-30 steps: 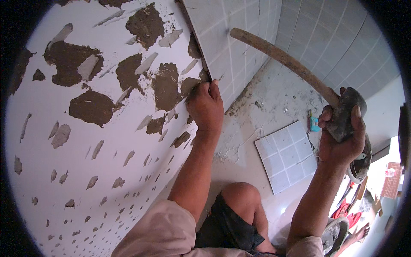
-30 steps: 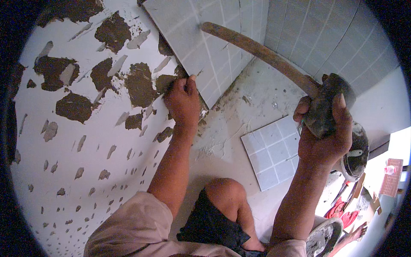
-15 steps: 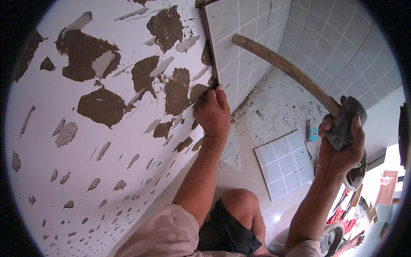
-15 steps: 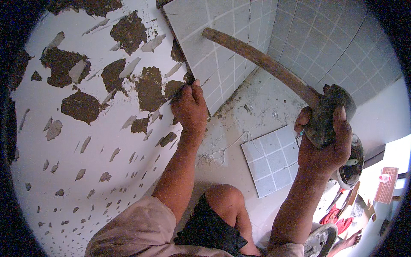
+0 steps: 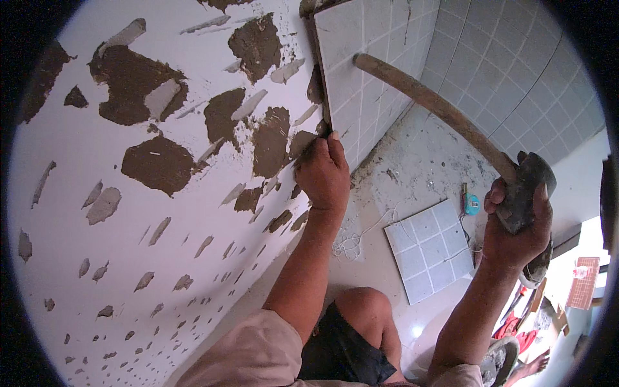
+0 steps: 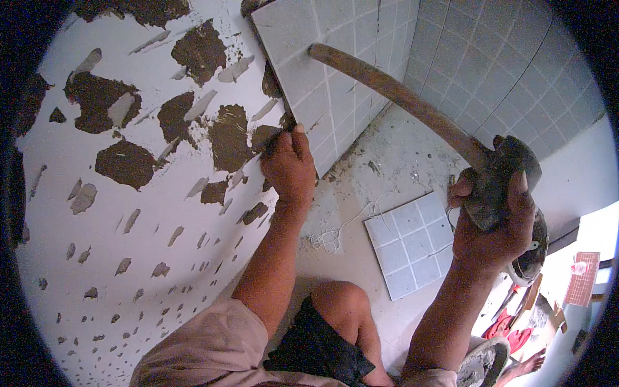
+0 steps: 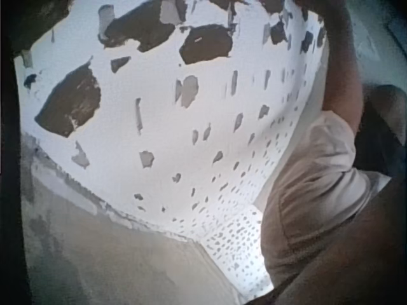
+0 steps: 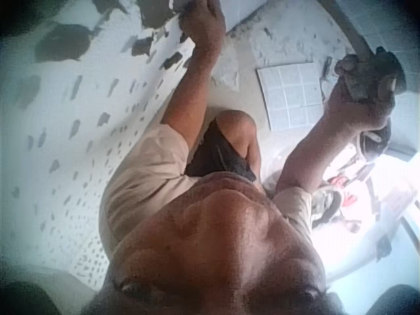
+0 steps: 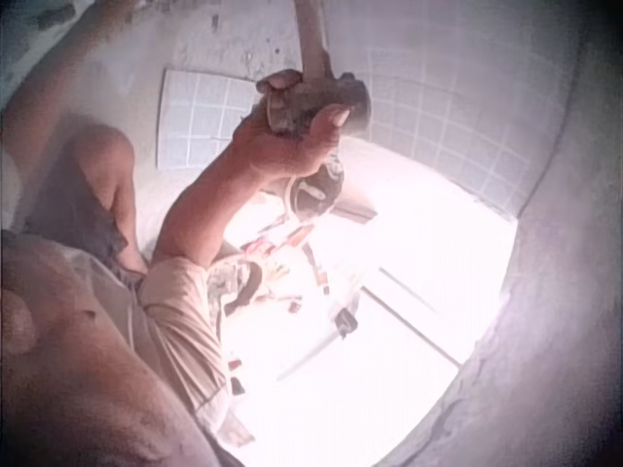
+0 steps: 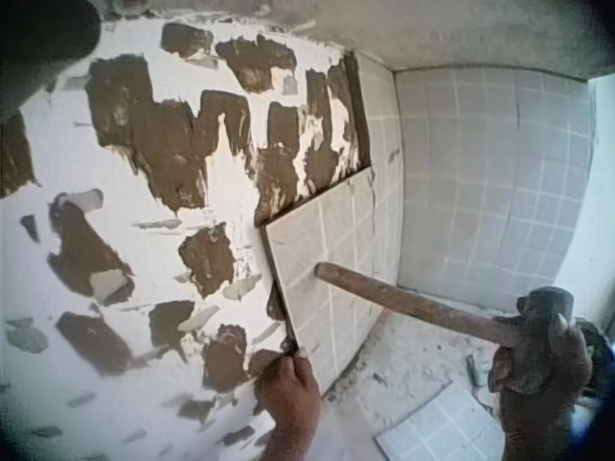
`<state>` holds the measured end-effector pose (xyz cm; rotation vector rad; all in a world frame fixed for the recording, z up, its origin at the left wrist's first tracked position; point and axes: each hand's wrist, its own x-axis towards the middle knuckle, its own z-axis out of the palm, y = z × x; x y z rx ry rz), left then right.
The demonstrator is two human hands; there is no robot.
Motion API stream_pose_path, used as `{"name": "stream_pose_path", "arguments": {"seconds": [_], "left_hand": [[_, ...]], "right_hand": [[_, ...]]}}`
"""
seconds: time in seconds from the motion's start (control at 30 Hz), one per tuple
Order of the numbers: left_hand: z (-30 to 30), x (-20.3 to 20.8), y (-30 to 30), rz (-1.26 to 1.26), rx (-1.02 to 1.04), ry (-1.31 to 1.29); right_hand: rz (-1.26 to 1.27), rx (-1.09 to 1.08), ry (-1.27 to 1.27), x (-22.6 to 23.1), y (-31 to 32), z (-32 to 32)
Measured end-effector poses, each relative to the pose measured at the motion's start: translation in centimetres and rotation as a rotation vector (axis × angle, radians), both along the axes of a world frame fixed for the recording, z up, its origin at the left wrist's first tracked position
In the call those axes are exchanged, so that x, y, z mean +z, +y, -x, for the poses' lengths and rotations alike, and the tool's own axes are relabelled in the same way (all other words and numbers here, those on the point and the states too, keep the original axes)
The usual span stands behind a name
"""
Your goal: The person mixes mortar in a bucket with a trowel, adds water from a smaller container, spreads the mortar onto the back of a tile, and presses the tile onto a wall while tapping it with a rubber mallet.
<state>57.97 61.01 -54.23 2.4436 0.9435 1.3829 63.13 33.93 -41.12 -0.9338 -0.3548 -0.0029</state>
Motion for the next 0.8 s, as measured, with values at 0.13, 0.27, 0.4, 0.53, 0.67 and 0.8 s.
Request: {"name": "stream_pose_path", "arguments": {"seconds": [0.13,0.27,0.4,0.53,0.67,0.8], "left_hand": [[-0.2,0.2,-0.3,-0.015,-0.003,-0.005],[-0.1,0.1,0.2,-0.026,0.012,-0.043],[-0.5,0.3,-0.1,0.016,0.011,-0.073],[-0.5,0.0,0.1,0.043,-0.004,-0.083],[-0.3,0.5,-0.2,0.047,-0.003,-0.077],[-0.5,0.4,-0.2,0.068,-0.019,-0.110]], "right_hand": [[-0.015,-0.056,-0.033,1.1,-0.2,-1.6],[-0.040,-0.008,-0.060,2.6,-0.5,-4.7],[-0.052,0.037,-0.056,3.2,-1.0,-7.0],[-0.034,0.067,-0.033,2.9,-1.2,-7.6],[-0.055,0.094,-0.009,2.9,-0.9,-7.6],[-0.070,0.072,-0.002,3.5,-0.6,-7.2]]}}
